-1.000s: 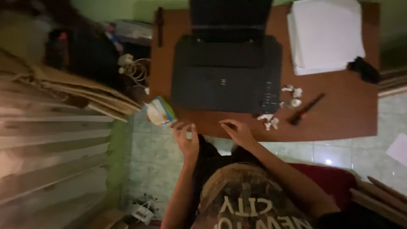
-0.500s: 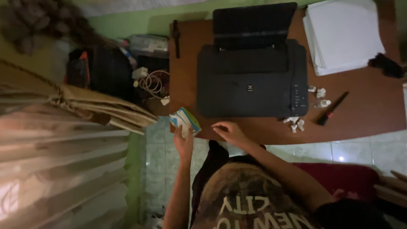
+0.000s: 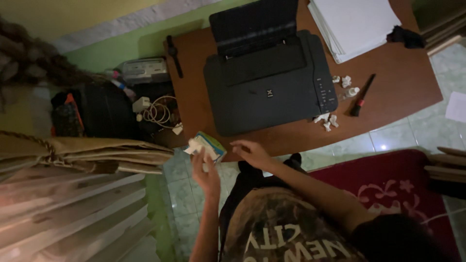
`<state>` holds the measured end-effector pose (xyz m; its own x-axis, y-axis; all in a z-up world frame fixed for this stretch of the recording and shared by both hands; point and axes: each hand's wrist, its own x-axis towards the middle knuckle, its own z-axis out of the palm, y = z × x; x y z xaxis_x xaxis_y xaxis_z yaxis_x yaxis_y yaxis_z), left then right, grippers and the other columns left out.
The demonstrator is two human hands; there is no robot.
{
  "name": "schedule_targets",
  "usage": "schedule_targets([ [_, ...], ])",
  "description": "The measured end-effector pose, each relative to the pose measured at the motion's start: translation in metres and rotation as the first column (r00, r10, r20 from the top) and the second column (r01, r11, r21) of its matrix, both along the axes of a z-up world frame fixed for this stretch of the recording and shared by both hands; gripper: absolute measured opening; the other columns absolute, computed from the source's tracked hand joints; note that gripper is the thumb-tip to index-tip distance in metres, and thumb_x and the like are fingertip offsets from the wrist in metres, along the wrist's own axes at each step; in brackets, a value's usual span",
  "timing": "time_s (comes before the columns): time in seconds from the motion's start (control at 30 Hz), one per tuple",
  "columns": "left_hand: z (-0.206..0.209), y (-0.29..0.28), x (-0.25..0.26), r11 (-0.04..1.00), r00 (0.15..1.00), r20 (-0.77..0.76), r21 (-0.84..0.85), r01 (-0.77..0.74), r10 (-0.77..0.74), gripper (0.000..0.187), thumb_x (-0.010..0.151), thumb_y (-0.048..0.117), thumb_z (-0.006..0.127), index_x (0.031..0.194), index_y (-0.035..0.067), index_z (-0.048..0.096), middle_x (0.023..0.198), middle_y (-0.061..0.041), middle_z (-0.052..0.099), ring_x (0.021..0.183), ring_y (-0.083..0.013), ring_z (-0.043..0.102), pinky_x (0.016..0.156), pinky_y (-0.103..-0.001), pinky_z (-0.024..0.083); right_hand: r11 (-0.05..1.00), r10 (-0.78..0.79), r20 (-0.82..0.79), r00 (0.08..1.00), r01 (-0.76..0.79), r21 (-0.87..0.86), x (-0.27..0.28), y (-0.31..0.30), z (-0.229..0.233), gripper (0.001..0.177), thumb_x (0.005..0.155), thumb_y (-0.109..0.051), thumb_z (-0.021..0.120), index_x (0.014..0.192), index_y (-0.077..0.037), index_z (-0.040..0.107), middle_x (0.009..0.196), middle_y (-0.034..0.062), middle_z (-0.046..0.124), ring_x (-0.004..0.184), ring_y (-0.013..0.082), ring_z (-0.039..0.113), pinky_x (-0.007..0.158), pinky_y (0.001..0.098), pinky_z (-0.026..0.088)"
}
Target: The person cleans a black printer on a wooden desk using a spray bottle and tissue. They repeatedly spray the surface and wipe it with tissues, handling multiple crumpled tissues and a spray bottle.
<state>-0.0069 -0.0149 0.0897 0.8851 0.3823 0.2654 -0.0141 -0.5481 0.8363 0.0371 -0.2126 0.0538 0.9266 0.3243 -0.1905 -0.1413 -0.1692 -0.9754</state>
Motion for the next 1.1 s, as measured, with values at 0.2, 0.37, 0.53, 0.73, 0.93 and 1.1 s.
schedule_targets([
  [0.2,0.035,-0.049,0.001,0.893,0.89,0.12,-0.055,0.448,-0.439,0.022,0.096,0.006,0.072,0.117,-0.001,0.073,0.13,-0.018,0.071,0.129,-0.0362,0.066,0.105,-0.04,0.055,0.816,0.074,-0.562,0.824,0.274,0.51,0.006,-0.01,0.006,0.053,0.102,-0.046,0.05,0.145,-0.015,0.053,0.122,0.0038,0.067,0.112,0.0173,0.065,0.097,0.039,0.053],
  [0.37,0.047,-0.08,0.01,0.639,0.66,0.094,-0.183,0.747,-0.745,0.02,0.091,0.004,0.073,0.11,-0.002,0.071,0.131,-0.022,0.067,0.122,-0.038,0.067,0.101,-0.042,0.054,0.46,0.393,-0.557,0.731,0.369,0.808,0.002,-0.055,0.023,0.056,0.113,-0.05,0.051,0.14,-0.002,0.055,0.119,0.0112,0.067,0.106,0.0241,0.066,0.092,0.0418,0.053],
  [0.53,0.053,-0.108,0.019,0.546,0.556,-0.057,-0.296,0.784,-0.829,0.032,0.088,0.006,0.074,0.119,-0.003,0.07,0.129,-0.022,0.067,0.117,-0.0364,0.068,0.096,-0.041,0.055,0.695,0.113,-0.682,0.723,0.433,0.574,0.0,-0.096,0.012,0.045,0.103,-0.039,0.055,0.133,-0.006,0.06,0.116,0.0076,0.07,0.104,0.0203,0.068,0.09,0.037,0.055],
  [0.73,0.064,-0.151,0.031,0.571,0.548,-0.167,-0.323,0.755,-0.819,0.032,0.096,0.013,0.071,0.126,0.003,0.071,0.136,-0.016,0.067,0.119,-0.0329,0.069,0.092,-0.04,0.058,0.91,-0.414,-0.229,0.881,0.399,-0.11,0.001,-0.185,0.008,0.038,0.109,-0.031,0.055,0.111,0.002,0.073,0.095,0.0174,0.07,0.085,0.0208,0.063,0.078,0.0382,0.052],
  [0.93,0.044,-0.193,0.056,0.648,0.642,-0.085,-0.125,0.751,-0.762,0.029,0.099,0.014,0.071,0.125,0.002,0.072,0.136,-0.015,0.067,0.126,-0.0352,0.065,0.105,-0.044,0.053,0.693,-0.35,0.533,0.77,0.595,-0.406,0.02,-0.252,0.048,0.051,0.1,0.001,0.056,0.148,-0.014,0.06,0.134,0.0227,0.065,0.119,0.0347,0.063,0.099,0.0428,0.052],
  [1.1,0.021,-0.225,0.073,0.722,0.722,-0.039,0.021,0.692,-0.691,0.048,0.099,0.016,0.073,0.143,0.007,0.058,0.153,-0.016,0.053,0.142,-0.0373,0.051,0.117,-0.047,0.044,0.851,-0.076,0.558,0.826,0.346,-0.396,0.034,-0.261,0.063,0.06,0.09,0.005,0.06,0.148,-0.012,0.056,0.15,0.0222,0.055,0.138,0.0387,0.054,0.11,0.0436,0.048],
])
